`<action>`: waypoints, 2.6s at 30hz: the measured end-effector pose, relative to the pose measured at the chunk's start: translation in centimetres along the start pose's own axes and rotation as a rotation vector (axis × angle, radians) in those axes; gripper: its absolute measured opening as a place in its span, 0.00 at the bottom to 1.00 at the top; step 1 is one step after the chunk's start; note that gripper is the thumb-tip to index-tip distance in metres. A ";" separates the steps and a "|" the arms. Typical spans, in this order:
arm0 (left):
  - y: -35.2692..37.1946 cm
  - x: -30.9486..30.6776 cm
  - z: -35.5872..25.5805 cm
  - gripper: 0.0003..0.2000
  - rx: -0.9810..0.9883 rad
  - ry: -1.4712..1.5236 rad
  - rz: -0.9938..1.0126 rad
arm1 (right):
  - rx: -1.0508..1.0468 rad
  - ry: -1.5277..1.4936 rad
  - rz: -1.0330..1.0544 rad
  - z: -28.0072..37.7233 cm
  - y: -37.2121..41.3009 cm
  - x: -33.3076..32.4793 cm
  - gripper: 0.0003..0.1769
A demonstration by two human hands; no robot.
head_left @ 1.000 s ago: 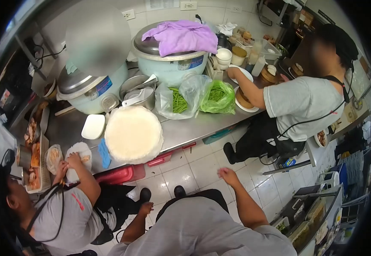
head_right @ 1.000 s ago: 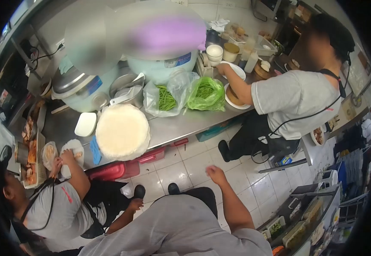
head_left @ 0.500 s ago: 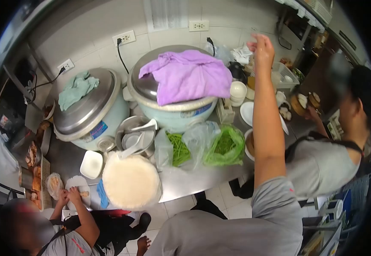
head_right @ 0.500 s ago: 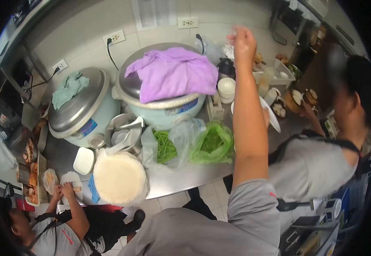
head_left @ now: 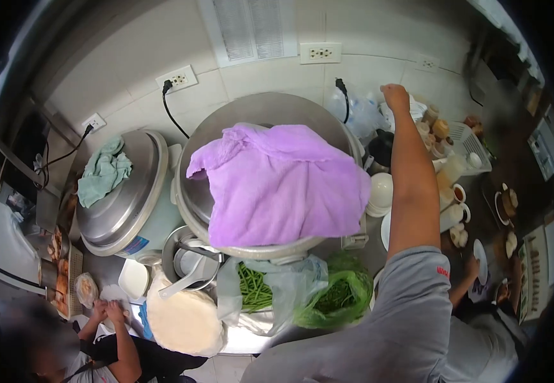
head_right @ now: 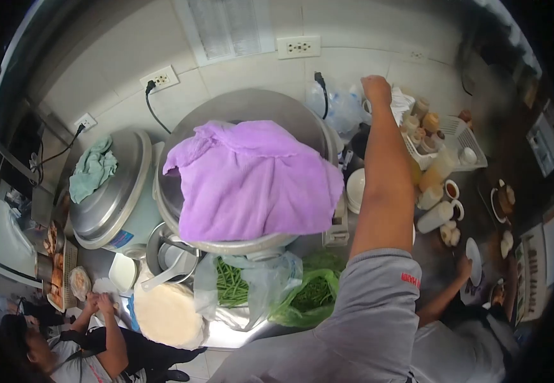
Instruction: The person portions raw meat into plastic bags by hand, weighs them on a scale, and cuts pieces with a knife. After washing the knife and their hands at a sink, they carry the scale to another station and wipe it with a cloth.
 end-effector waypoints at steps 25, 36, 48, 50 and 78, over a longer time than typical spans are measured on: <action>-2.6 -6.0 -15.0 0.21 0.181 -0.100 -0.264 | 0.269 -0.159 0.222 -5.0 -4.1 7.2 0.28; -0.3 -7.5 -13.0 0.23 0.175 -0.079 -0.300 | 0.005 0.036 0.085 -4.7 -4.7 6.6 0.20; 11.4 5.4 7.2 0.25 -0.122 0.050 0.042 | 0.009 0.135 0.013 -2.8 -3.6 5.3 0.22; 15.6 9.9 12.2 0.25 -0.197 0.075 0.229 | -0.010 0.208 0.172 -3.6 -4.7 7.4 0.22; 19.1 13.7 16.7 0.17 -0.300 0.002 0.280 | -0.354 -1.188 -0.272 5.9 4.8 -12.6 0.14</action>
Point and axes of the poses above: each hand's wrist, its own y-axis away from the middle knuckle, its own x-axis out of the palm, z = x × y, the point moved 10 cm from there along -y, towards the middle knuckle, and after that the axes turned 12 degrees about z, right-handed, at the moved point
